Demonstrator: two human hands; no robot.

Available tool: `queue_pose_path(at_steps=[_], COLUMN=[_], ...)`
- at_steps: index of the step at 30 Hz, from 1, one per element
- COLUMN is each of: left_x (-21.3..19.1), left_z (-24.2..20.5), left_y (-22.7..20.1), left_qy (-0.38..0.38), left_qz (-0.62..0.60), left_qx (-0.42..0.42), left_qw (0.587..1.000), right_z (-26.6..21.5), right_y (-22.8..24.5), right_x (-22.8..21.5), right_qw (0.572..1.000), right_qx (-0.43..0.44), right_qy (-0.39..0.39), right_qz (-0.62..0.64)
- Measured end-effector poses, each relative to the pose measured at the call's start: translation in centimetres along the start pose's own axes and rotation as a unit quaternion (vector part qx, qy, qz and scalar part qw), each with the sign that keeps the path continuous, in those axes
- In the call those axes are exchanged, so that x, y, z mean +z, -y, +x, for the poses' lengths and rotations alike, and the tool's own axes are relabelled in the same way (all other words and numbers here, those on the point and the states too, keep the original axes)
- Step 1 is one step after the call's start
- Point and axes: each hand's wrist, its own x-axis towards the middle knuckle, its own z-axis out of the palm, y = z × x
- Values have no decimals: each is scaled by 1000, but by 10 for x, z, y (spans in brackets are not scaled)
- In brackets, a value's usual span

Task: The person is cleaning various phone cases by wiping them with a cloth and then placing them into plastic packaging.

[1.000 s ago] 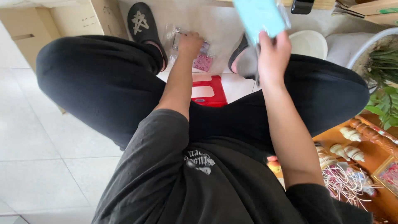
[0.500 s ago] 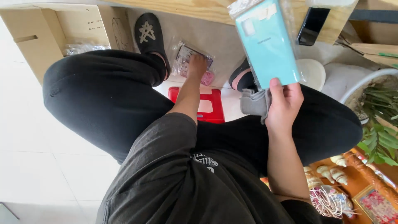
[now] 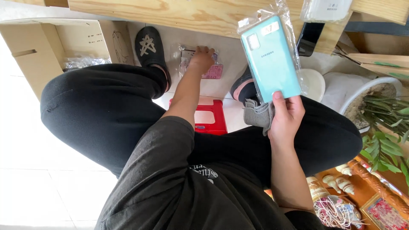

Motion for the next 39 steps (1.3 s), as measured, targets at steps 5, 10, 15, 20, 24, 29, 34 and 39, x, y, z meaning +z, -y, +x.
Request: queue_pose_path(at_steps=[5, 10, 15, 20, 24, 29, 34, 39], left_x=[12, 25, 34, 36, 26, -26, -97, -148], left_z=[-2, -11, -12, -9, -5, -38, -83, -167], left_y=[22, 18, 8, -3, -20, -38, -51, -75], left_qy=[-72, -130, -29, -52, -40, -33, -49, -7], left_qz=[-129, -92, -110, -123, -94, -67, -11, 10], left_qx=[41, -21, -164, -109, -43, 40, 45, 19], left_qw=[988, 987, 980, 985, 994, 996, 998, 1000], right_z=[2, 2, 3, -4, -18, -12, 15, 32], right_y=[-19, -17, -32, -38, -14, 41, 66, 118], right_x=[-4, -3, -10, -15, -5, 16, 74, 145], right_qw=[1000, 1000, 1000, 1000, 990, 977, 968, 923], right_qx=[-9, -4, -9, -2, 46, 117, 110, 223], right_qy=[10, 6, 1, 19, 36, 85, 124, 86], right_qz=[-7, -1, 5, 23, 127, 153, 188, 302])
